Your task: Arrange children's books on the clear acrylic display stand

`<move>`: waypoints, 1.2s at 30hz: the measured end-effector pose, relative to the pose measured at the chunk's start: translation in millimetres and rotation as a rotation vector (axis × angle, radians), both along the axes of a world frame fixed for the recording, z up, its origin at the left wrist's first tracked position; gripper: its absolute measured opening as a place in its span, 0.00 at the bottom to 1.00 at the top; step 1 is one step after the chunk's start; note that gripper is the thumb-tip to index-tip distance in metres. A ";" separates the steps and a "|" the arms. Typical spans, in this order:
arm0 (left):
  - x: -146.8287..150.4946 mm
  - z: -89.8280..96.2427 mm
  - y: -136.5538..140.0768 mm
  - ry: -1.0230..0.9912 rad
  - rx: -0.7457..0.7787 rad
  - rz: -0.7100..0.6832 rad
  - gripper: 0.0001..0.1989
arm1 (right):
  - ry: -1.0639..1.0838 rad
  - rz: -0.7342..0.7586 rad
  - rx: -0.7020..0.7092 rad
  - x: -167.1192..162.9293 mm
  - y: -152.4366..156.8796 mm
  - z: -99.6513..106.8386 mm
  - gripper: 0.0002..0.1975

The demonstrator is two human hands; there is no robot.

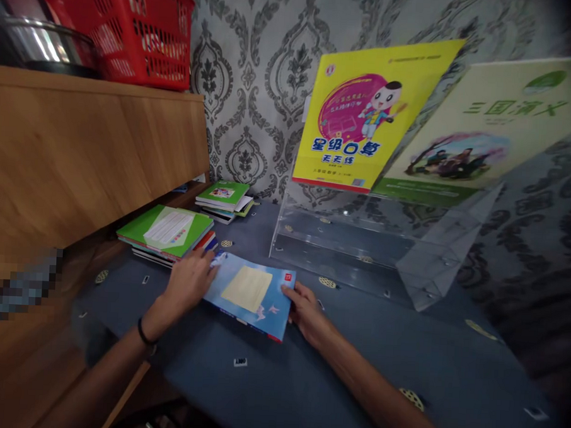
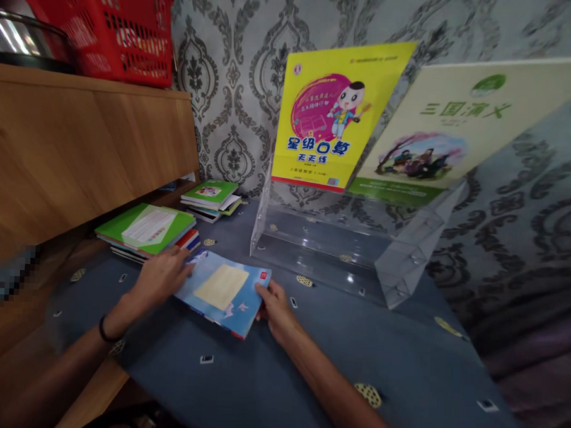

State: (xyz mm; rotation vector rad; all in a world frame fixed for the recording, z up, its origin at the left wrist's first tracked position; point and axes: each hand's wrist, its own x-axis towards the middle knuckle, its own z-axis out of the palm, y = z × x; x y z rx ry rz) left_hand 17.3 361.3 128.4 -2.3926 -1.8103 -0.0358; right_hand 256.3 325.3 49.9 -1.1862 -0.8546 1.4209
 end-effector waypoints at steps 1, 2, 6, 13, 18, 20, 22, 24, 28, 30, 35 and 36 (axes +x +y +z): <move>7.6 -6.4 -6.1 -0.015 -0.058 -0.040 0.14 | -0.021 0.016 -0.009 6.5 -4.1 0.8 0.14; 14.6 -12.3 -11.5 -0.024 -0.100 -0.079 0.13 | -0.046 0.036 -0.018 12.3 -8.3 1.8 0.15; 31.4 -24.4 -19.5 -0.052 -0.130 -0.173 0.13 | -0.165 0.087 -0.015 32.4 -24.7 8.5 0.21; 37.8 -30.0 2.4 -0.190 -0.183 -0.371 0.14 | -0.349 0.119 -0.066 81.2 -52.9 15.8 0.28; 48.4 -53.2 7.8 -0.236 -0.140 -0.437 0.18 | -0.852 0.014 0.044 113.2 -65.0 7.3 0.25; 50.2 -57.0 8.8 -0.225 -0.133 -0.452 0.18 | -1.166 -0.117 0.180 114.7 -64.9 7.0 0.21; 51.6 -56.3 10.3 -0.216 -0.140 -0.470 0.17 | -1.369 -0.172 0.353 104.6 -61.2 7.7 0.19; 54.0 -53.4 12.2 -0.208 -0.142 -0.492 0.16 | -1.410 -0.088 0.544 83.8 -54.5 7.0 0.18; 62.3 -48.6 14.9 -0.161 -0.119 -0.526 0.14 | -1.299 0.202 0.738 37.4 -37.2 -4.0 0.20; 65.8 -48.0 15.0 -0.137 -0.115 -0.527 0.13 | -1.300 0.281 0.696 25.2 -30.5 -10.6 0.23; 67.9 -50.1 11.4 -0.170 -0.109 -0.484 0.15 | -1.403 0.305 0.542 29.8 -33.1 -9.6 0.27; 67.9 -51.2 10.6 -0.171 -0.111 -0.479 0.15 | -1.428 0.291 0.512 33.4 -36.3 -6.7 0.28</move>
